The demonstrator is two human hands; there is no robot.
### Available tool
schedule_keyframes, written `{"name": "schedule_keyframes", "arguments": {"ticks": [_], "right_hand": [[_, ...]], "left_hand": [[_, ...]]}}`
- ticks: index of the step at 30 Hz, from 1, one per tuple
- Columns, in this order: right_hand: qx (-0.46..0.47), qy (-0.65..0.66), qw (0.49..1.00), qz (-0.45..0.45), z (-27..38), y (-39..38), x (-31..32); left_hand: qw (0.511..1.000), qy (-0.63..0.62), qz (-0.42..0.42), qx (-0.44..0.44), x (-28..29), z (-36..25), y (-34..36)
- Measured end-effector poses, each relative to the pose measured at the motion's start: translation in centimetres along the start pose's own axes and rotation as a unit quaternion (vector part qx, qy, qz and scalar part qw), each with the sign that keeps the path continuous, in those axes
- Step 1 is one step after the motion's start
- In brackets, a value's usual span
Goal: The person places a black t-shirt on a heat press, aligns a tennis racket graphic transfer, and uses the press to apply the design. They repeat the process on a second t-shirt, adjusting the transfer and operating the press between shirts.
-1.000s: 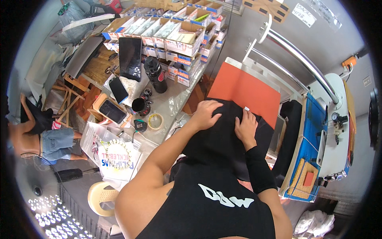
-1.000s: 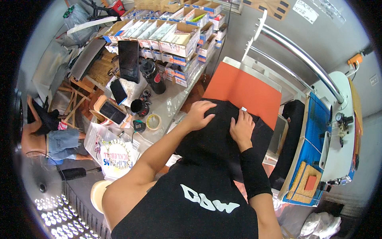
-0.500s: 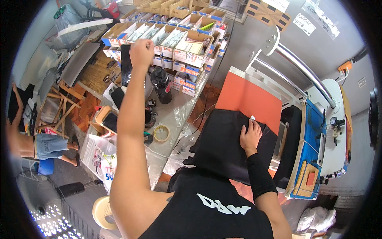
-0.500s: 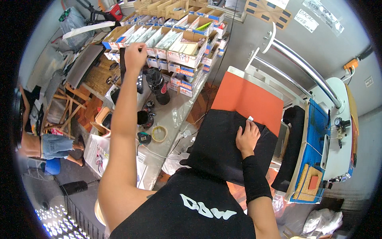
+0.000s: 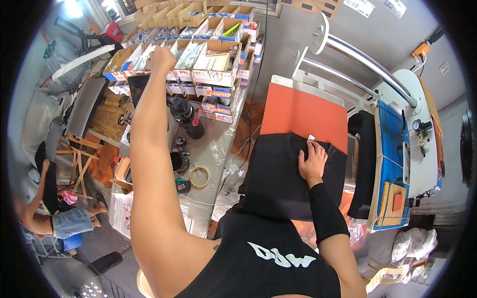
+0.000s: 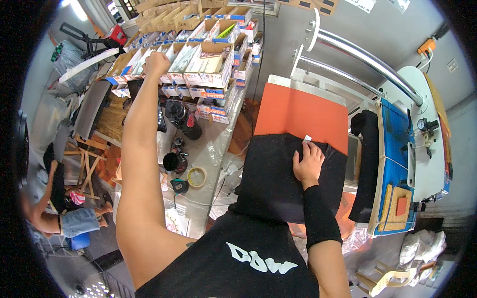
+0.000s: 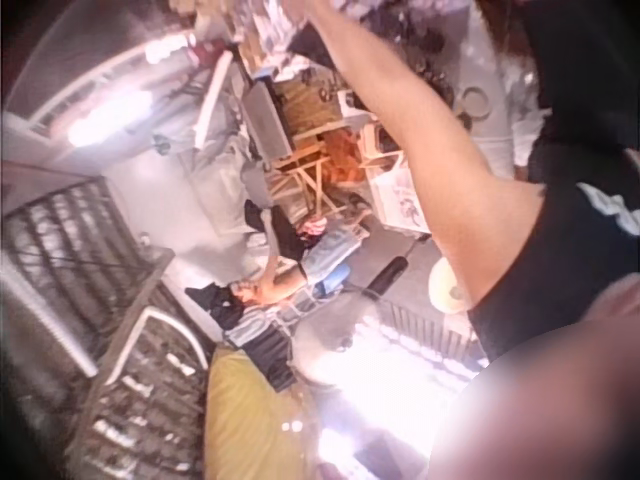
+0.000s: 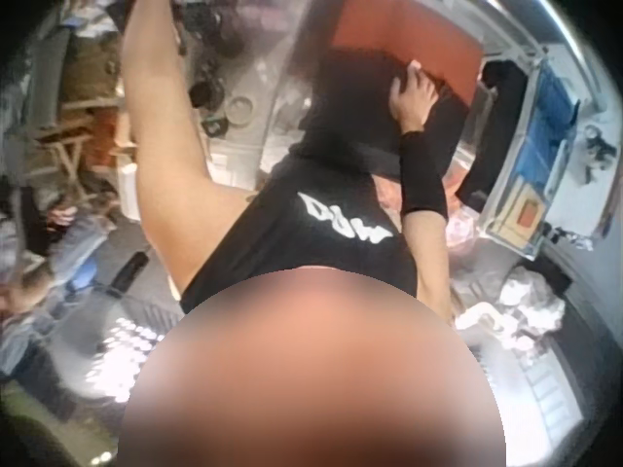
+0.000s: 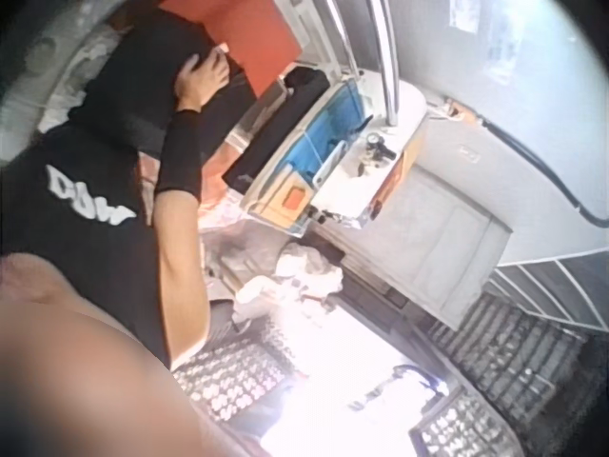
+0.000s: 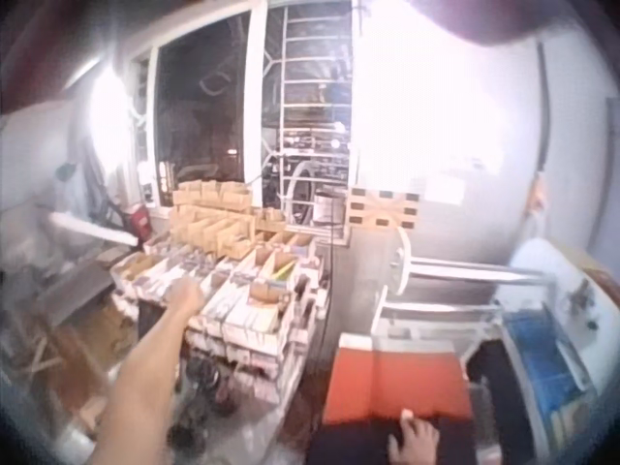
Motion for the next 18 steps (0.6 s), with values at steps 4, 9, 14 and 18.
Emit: {"name": "schedule_keyframes", "arguments": {"ticks": [4, 9, 14, 18], "right_hand": [[-0.006, 0.004, 1.000, 0.004, 0.1, -0.1, 0.1], [-0.005, -0.006, 1.000, 0.002, -0.1, -0.1, -0.1], [0.000, 0.008, 1.000, -0.005, -0.4, -0.2, -0.5], [-0.014, 0.034, 0.999, 0.001, -0.5, -0.3, 0.1]], "left_hand": [[0.998, -0.065, 0.002, 0.023, 1.2, 2.3, 1.3], [0.984, -0.171, -0.044, -0.001, 1.1, 4.8, 3.1], [0.966, -0.234, -0.107, -0.021, 2.8, 5.6, 1.2], [0.926, -0.352, -0.111, -0.079, 6.8, 3.2, -4.5]]}}
Point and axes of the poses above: each hand's wrist, its own y-axis towards the middle knuckle, its own x-axis out of the back of the hand, z = x × y, the point moved 9 cm from there along y, towards the middle knuckle, and after that the axes turned 3 degrees about x, right-handed, at the moved point
